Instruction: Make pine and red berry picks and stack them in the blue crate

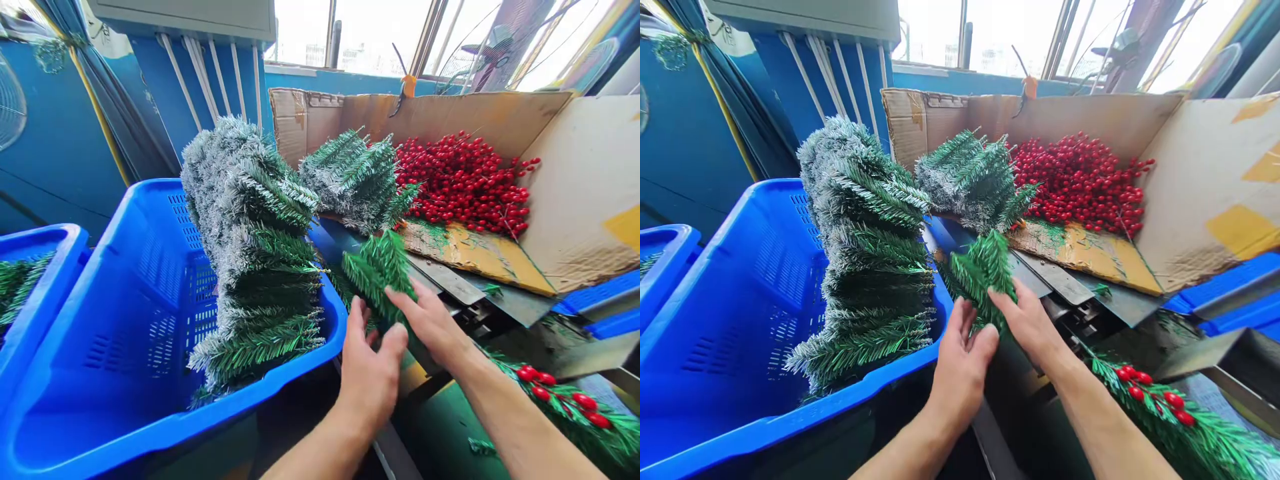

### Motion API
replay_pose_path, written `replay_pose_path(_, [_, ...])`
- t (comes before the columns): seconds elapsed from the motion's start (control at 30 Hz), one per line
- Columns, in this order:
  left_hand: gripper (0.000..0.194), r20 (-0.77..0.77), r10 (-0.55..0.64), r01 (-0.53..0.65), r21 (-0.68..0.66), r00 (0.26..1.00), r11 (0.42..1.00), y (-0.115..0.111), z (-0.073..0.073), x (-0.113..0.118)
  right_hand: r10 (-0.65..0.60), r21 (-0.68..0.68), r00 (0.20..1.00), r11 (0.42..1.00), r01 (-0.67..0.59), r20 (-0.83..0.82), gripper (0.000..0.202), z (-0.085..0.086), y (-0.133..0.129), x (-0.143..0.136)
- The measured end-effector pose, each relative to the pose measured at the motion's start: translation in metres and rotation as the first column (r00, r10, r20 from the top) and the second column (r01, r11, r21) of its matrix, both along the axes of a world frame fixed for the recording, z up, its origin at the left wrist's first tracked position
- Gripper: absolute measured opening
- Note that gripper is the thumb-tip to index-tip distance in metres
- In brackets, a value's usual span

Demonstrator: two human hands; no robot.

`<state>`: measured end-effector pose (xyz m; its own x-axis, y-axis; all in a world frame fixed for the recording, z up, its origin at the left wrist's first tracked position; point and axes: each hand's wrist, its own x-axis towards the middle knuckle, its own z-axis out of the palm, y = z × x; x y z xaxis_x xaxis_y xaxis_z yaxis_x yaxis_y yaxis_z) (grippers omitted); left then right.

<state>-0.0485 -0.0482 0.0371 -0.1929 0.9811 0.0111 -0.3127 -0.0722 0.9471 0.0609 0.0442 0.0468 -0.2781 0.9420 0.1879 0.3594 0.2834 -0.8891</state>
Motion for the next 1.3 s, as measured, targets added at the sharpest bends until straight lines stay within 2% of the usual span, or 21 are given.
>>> replay_pose_path(0.07, [0.055, 0.228, 0.018, -0.021, 0.012, 0.974, 1.000, 0.016, 0.009, 0.000, 0.143, -0.086, 0.986, 0.985, -0.150, -0.087, 0.040, -0.001, -0.023, 0.010])
replay_pose_path(0.17, [0.036, 0.364, 0.090, -0.079, -0.043, 0.927, 0.996, 0.025, 0.009, 0.001, 0.258, -0.135, 0.962, 0.954, -0.268, -0.087, 0.045, -0.005, -0.049, 0.022])
replay_pose_path(0.27, [0.030, 0.374, 0.055, -0.029, -0.075, 0.926, 0.997, 0.021, 0.000, 0.010, 0.195, -0.116, 0.977, 0.972, -0.205, -0.091, 0.054, -0.008, -0.061, 0.030])
replay_pose_path(0.37, [0.028, 0.399, 0.001, 0.032, -0.076, 0.917, 0.997, 0.013, -0.009, 0.022, 0.100, -0.138, 0.985, 0.983, -0.119, -0.137, 0.046, -0.007, -0.062, 0.036])
replay_pose_path(0.47, [0.028, 0.387, -0.004, 0.050, -0.110, 0.922, 0.993, 0.009, -0.012, 0.029, 0.133, -0.140, 0.991, 0.981, -0.136, -0.029, 0.037, -0.006, -0.063, 0.043])
replay_pose_path(0.57, [0.031, 0.278, -0.093, 0.126, -0.106, 0.956, 0.986, 0.007, -0.013, 0.026, 0.128, -0.091, 0.985, 0.989, -0.117, 0.115, 0.033, -0.007, -0.064, 0.053])
replay_pose_path(0.7, [0.039, 0.236, -0.115, 0.136, -0.076, 0.965, 0.988, 0.009, -0.014, 0.017, 0.224, -0.077, 0.957, 0.974, -0.214, 0.185, 0.030, -0.006, -0.065, 0.068])
replay_pose_path(0.8, [0.042, 0.216, -0.097, 0.124, -0.114, 0.972, 0.986, 0.012, -0.014, 0.014, 0.319, -0.077, 0.906, 0.948, -0.310, 0.279, 0.025, -0.004, -0.066, 0.075])
replay_pose_path(0.87, [0.047, 0.225, -0.091, 0.128, -0.153, 0.970, 0.980, 0.014, -0.013, 0.015, 0.331, -0.082, 0.865, 0.942, -0.325, 0.377, 0.025, -0.003, -0.067, 0.078])
replay_pose_path(1.0, [0.046, 0.254, -0.151, 0.209, -0.219, 0.955, 0.953, 0.015, -0.015, 0.017, 0.293, -0.070, 0.813, 0.951, -0.300, 0.502, 0.029, -0.006, -0.071, 0.084])
replay_pose_path(1.13, [0.048, 0.303, -0.167, 0.252, -0.267, 0.938, 0.930, 0.014, -0.023, 0.021, 0.317, -0.093, 0.769, 0.942, -0.322, 0.556, 0.027, -0.020, -0.076, 0.092])
replay_pose_path(1.17, [0.046, 0.300, -0.159, 0.244, -0.271, 0.940, 0.931, 0.014, -0.025, 0.023, 0.289, -0.060, 0.767, 0.948, -0.312, 0.572, 0.025, -0.025, -0.078, 0.093])
replay_pose_path(1.23, [0.039, 0.292, -0.144, 0.225, -0.268, 0.946, 0.937, 0.015, -0.028, 0.026, 0.148, 0.098, 0.783, 0.961, -0.257, 0.605, 0.025, -0.032, -0.083, 0.093])
replay_pose_path(1.3, [0.035, 0.305, -0.128, 0.217, -0.278, 0.944, 0.936, 0.016, -0.029, 0.031, 0.007, 0.284, 0.801, 0.933, -0.220, 0.598, 0.032, -0.036, -0.088, 0.093])
